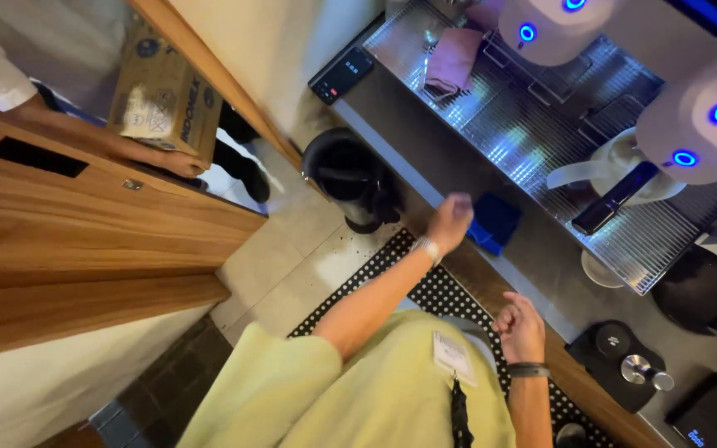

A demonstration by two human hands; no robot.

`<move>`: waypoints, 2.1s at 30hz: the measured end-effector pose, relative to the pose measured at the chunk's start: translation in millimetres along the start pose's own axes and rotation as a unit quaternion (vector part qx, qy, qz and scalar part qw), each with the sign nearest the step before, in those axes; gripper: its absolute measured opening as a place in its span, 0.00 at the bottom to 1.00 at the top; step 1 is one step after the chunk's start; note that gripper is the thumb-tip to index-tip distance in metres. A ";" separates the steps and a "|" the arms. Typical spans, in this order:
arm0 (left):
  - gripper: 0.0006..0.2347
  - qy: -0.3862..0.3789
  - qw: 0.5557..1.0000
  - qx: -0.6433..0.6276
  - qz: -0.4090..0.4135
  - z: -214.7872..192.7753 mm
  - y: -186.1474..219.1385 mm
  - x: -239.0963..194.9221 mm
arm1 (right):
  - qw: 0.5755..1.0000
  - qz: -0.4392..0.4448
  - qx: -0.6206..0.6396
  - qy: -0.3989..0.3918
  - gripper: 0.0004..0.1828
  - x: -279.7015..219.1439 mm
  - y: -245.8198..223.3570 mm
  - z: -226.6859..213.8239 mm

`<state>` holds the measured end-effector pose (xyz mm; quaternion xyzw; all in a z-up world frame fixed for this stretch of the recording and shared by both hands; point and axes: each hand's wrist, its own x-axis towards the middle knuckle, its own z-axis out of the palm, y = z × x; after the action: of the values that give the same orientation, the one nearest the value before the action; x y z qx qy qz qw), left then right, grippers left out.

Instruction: Preparing an espresso shot and steaming milk using a professional espresso machine and grinder, followed by cleaning the equipment.

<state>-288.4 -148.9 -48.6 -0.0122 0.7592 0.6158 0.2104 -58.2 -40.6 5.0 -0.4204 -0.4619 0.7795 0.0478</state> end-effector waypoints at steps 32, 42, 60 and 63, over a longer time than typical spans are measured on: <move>0.22 -0.141 0.937 0.303 0.104 515.1 84.9 -77.9 | 0.986 -0.100 -0.005 0.137 0.08 -142.5 -48.8 -365.9; 0.25 -0.069 0.929 0.332 0.150 511.5 82.9 -96.2 | 0.974 -0.171 -0.102 0.106 0.09 -132.2 -56.3 -358.4; 0.21 -0.396 0.659 0.325 0.551 510.4 38.7 -213.5 | 0.921 -0.240 -0.115 0.284 0.20 -75.6 -148.4 -482.4; 0.18 -0.421 0.609 0.372 0.560 527.3 20.6 -224.6 | 0.926 -0.205 -0.079 0.308 0.20 -76.6 -128.7 -503.3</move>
<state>71.0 297.7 -35.0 0.7553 0.6095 0.2160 0.1069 302.7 339.3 39.1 -0.5387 -0.5602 0.5459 0.3131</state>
